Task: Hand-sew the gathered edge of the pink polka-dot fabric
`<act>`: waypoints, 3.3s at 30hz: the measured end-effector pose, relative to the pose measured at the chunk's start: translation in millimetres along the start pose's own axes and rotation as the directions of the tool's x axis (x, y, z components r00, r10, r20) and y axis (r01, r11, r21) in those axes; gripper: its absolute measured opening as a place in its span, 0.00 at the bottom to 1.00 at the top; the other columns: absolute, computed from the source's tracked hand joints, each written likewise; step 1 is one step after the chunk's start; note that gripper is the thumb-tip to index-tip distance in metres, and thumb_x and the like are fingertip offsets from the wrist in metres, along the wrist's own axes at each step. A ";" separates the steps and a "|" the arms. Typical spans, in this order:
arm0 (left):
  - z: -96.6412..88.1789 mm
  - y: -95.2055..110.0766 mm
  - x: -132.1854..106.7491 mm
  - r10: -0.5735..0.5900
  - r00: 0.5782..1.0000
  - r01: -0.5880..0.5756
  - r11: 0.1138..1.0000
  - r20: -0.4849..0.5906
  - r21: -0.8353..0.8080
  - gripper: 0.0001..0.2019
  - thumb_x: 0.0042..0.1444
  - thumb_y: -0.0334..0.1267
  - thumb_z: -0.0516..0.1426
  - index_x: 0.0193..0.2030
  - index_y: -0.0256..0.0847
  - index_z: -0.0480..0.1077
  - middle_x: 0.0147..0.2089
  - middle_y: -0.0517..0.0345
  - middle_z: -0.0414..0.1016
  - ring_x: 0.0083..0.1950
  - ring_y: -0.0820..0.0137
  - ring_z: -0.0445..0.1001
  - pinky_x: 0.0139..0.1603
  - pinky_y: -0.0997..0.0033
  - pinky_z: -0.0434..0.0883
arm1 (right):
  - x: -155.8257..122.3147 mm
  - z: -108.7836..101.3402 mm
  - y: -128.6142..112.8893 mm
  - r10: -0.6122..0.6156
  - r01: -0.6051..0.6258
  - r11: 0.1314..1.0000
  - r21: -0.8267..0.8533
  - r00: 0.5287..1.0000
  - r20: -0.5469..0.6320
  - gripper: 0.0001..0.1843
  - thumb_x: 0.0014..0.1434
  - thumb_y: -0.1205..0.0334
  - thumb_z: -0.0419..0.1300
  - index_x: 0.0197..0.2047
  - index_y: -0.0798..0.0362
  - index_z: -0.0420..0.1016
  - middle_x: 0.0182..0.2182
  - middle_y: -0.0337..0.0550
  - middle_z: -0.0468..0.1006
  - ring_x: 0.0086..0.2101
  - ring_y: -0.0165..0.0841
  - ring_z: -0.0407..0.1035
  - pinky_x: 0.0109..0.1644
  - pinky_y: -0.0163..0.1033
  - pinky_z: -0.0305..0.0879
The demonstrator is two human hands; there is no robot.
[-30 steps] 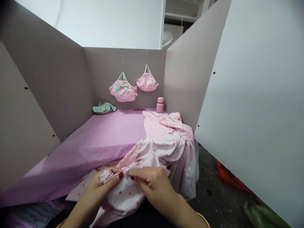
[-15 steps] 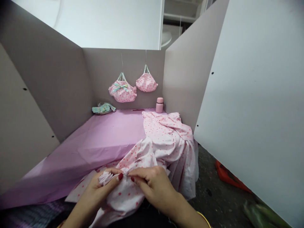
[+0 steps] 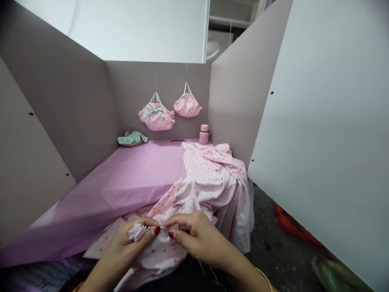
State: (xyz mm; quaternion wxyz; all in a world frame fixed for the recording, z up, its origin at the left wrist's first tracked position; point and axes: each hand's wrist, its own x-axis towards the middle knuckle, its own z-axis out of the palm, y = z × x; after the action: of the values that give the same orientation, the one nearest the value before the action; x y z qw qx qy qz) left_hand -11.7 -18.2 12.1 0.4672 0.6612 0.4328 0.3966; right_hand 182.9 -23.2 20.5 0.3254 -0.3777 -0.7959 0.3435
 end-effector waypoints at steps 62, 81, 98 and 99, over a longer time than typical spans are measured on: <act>5.4 1.2 0.7 -0.270 0.956 0.294 0.862 0.117 -0.413 0.12 0.44 0.45 0.63 0.27 0.40 0.68 0.17 0.70 0.63 0.18 0.79 0.57 0.21 0.79 0.53 | 1.5 12.6 20.0 0.163 -0.135 0.854 0.502 0.987 -0.012 0.13 0.54 0.57 0.60 0.38 0.56 0.78 0.27 0.42 0.75 0.27 0.27 0.63 0.30 0.32 0.56; 6.4 -0.7 1.2 -0.223 0.948 0.308 0.826 0.229 -0.471 0.13 0.42 0.44 0.63 0.26 0.39 0.65 0.18 0.70 0.57 0.20 0.79 0.51 0.22 0.78 0.48 | 4.6 15.7 23.1 0.204 -0.211 0.656 0.724 0.974 0.098 0.13 0.47 0.55 0.66 0.31 0.58 0.79 0.21 0.37 0.72 0.21 0.21 0.57 0.24 0.27 0.48; 8.5 8.4 -2.9 -0.244 0.932 0.356 0.757 0.269 -0.548 0.10 0.42 0.40 0.63 0.25 0.39 0.66 0.19 0.69 0.60 0.21 0.78 0.53 0.22 0.78 0.50 | 4.7 15.8 21.9 0.226 -0.236 0.629 0.740 0.967 0.116 0.14 0.45 0.55 0.68 0.31 0.57 0.80 0.20 0.37 0.72 0.20 0.22 0.57 0.23 0.28 0.48; 8.6 7.9 -2.5 -0.245 0.931 0.358 0.756 0.271 -0.548 0.10 0.42 0.40 0.63 0.25 0.39 0.66 0.19 0.69 0.60 0.21 0.78 0.53 0.22 0.78 0.50 | 4.9 16.0 22.1 0.229 -0.240 0.623 0.745 0.966 0.120 0.14 0.44 0.55 0.68 0.30 0.57 0.80 0.20 0.37 0.72 0.20 0.21 0.56 0.23 0.27 0.47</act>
State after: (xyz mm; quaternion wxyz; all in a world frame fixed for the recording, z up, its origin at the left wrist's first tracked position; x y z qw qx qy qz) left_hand -2.9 -24.4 17.2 0.7441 0.4383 0.3449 0.3677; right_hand 176.3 -13.5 -4.6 0.3997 -0.3066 -0.5276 0.6839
